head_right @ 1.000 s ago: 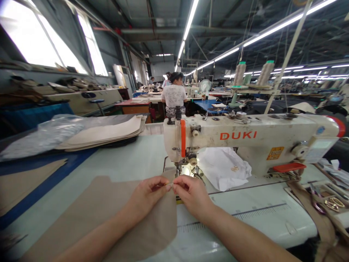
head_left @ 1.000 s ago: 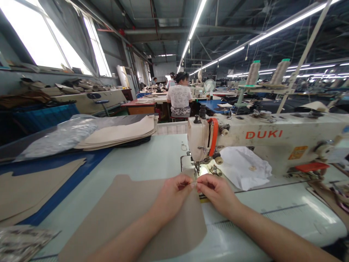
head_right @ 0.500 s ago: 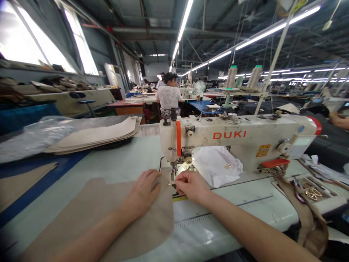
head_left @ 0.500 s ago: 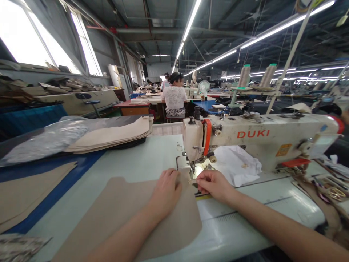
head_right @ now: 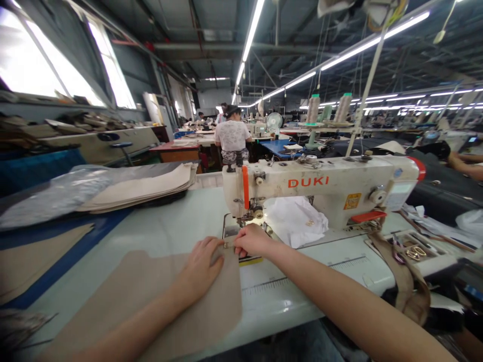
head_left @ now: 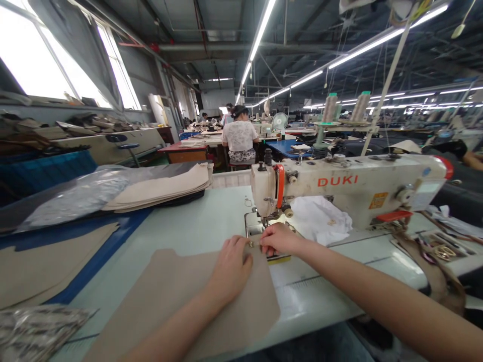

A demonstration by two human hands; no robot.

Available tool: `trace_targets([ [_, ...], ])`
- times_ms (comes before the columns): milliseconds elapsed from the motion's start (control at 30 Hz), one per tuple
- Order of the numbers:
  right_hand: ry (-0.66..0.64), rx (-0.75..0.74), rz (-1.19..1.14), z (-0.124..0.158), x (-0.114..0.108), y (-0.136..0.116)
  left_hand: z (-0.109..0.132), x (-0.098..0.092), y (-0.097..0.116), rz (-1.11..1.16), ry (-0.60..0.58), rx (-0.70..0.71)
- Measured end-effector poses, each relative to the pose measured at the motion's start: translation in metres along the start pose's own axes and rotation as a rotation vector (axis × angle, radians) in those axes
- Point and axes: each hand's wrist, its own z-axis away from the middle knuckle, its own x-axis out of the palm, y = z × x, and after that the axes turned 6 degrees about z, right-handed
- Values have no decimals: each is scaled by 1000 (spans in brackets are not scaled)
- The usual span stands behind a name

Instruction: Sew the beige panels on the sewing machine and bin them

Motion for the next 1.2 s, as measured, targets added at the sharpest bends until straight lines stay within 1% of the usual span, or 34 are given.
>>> trace_targets([
  [167,-43,4,41,-3,-1,-3,2,1,0,7,10,29],
  [300,-82,10,61,-1,-3,-7,-4,2,2,-30,-1,161],
  [400,-114,21,78,1,-6,-12,-9,2,6,-117,-46,273],
  [500,-139,35,103,2,-8,-16,-13,3,8,-211,-60,334],
  [600,-135,32,138,0,-7,-17,-16,5,9,-237,-50,353],
  [733,-94,-17,208,-4,-5,-12,-19,7,10,-188,-76,312],
  [833,-8,-105,292,-1,-6,-5,-22,8,9,-178,-101,284],
  [967,164,-303,443,16,-11,8,-23,8,6,-167,-98,265],
  [1067,177,-467,551,28,-14,19,-22,9,4,-157,-92,275],
  [1200,232,-740,859,31,-14,30,-21,10,3,-149,-60,282],
])
